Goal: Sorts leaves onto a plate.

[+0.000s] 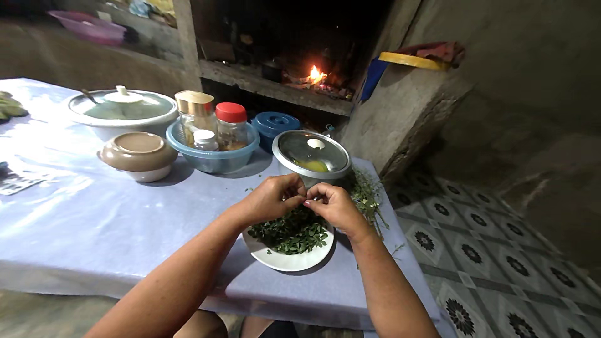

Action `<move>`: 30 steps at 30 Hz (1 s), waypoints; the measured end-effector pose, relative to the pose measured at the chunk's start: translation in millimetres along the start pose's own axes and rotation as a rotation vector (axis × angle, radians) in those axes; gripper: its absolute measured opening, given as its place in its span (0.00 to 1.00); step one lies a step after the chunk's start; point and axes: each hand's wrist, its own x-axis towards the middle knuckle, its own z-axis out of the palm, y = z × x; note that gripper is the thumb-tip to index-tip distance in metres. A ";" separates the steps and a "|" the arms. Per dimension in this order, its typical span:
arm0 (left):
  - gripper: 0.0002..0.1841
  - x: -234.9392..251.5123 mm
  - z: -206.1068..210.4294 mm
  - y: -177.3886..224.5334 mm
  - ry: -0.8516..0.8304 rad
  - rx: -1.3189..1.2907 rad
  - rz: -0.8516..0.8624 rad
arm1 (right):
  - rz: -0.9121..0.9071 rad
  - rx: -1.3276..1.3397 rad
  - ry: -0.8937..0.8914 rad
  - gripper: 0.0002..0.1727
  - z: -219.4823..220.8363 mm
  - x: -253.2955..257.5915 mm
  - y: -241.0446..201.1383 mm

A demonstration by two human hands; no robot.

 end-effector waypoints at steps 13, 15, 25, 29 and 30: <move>0.06 -0.4 1.7 -3.5 -0.055 0.058 0.030 | 0.062 -0.105 -0.001 0.05 0.4 2.0 -1.4; 0.04 -0.5 0.7 -2.7 -0.055 0.052 0.019 | 0.071 -0.105 -0.026 0.05 0.4 2.1 -0.9; 0.03 -2.9 -20.6 3.1 0.043 0.027 -0.029 | 0.059 -0.087 -0.009 0.05 -9.5 -0.8 -3.9; 0.10 -3.4 -24.0 3.1 -0.001 0.017 0.021 | 0.044 -0.075 -0.001 0.05 -10.2 -1.7 -3.4; 0.14 -3.1 -22.3 2.5 -0.033 0.018 0.038 | 0.047 -0.073 -0.005 0.05 -9.4 -1.7 -3.7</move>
